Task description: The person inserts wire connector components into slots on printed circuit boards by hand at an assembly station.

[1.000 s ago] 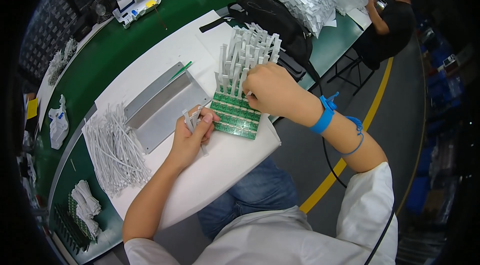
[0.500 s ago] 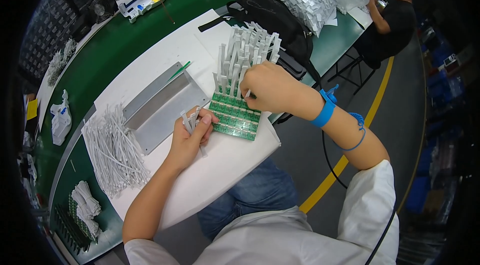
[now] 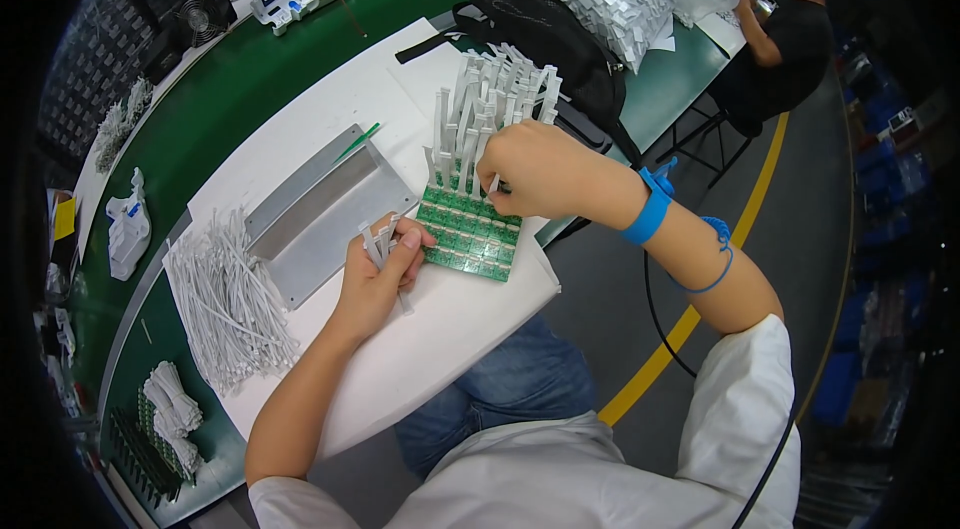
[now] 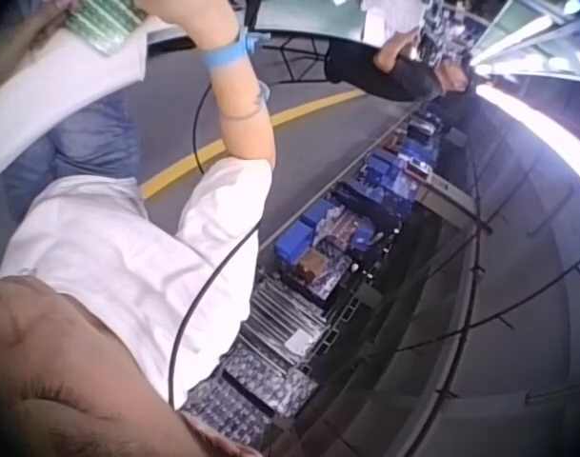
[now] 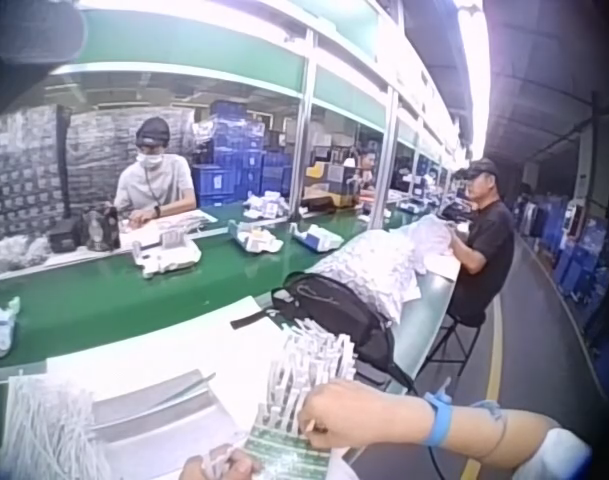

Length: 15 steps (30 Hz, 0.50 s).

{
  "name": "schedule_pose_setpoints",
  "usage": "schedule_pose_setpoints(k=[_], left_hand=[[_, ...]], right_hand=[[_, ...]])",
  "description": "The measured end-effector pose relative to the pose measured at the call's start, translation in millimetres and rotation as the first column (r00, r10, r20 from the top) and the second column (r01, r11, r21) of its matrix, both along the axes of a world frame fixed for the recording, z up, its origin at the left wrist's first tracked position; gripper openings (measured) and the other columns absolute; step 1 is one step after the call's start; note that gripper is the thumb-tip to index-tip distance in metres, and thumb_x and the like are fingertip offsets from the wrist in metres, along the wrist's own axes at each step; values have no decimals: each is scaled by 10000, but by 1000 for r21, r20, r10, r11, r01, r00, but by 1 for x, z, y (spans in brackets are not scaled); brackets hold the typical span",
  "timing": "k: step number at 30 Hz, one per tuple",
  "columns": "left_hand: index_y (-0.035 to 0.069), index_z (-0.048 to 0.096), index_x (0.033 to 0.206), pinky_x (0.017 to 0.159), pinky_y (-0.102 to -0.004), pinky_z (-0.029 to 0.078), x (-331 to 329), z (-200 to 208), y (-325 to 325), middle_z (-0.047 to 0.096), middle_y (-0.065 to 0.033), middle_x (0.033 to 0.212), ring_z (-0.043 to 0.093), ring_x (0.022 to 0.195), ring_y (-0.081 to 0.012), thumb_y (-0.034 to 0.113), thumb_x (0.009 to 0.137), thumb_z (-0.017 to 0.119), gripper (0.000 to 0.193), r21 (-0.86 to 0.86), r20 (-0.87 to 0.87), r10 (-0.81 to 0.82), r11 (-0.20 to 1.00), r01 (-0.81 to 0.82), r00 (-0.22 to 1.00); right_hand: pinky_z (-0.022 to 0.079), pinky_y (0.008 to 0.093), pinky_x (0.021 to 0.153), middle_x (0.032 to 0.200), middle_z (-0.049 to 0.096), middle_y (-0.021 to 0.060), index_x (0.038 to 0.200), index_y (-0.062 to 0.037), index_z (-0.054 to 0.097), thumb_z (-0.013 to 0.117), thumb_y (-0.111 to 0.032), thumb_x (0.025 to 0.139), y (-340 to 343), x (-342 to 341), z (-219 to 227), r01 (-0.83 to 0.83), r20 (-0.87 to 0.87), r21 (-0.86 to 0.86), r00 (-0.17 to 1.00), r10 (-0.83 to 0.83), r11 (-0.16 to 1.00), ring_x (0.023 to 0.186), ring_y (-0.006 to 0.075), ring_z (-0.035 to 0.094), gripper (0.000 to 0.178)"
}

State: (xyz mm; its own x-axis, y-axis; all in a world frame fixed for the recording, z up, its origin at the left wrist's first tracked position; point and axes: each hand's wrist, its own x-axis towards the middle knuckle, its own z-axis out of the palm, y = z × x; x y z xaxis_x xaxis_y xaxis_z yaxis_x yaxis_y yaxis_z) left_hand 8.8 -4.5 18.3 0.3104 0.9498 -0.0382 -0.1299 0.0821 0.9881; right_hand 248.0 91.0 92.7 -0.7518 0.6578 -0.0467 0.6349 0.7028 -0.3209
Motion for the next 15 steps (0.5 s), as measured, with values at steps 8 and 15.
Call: schedule_pose_setpoints(k=[8,15], left_hand=[[40,614,987,508,-219,271,6,-2,1,465,30,669,354,570,-41,264,1051,540,245,34,-3,2,999,-2,1000],[42,611,991,507,-219,269,9,-4,6,466,30,668,349,566,-41,266,1051,538,243,42,-13,3,999,-2,1000]], right_hand=[[532,402,732,788,674,123,828,-49,750,722,-125,735,4,6,-6,-90,-1,55,996,90,994,788,297,670,124],[533,423,786,829,716,121,824,-60,758,730,-149,715,9,6,0,-29,37,-11,999,30,1000,821,331,680,143]])
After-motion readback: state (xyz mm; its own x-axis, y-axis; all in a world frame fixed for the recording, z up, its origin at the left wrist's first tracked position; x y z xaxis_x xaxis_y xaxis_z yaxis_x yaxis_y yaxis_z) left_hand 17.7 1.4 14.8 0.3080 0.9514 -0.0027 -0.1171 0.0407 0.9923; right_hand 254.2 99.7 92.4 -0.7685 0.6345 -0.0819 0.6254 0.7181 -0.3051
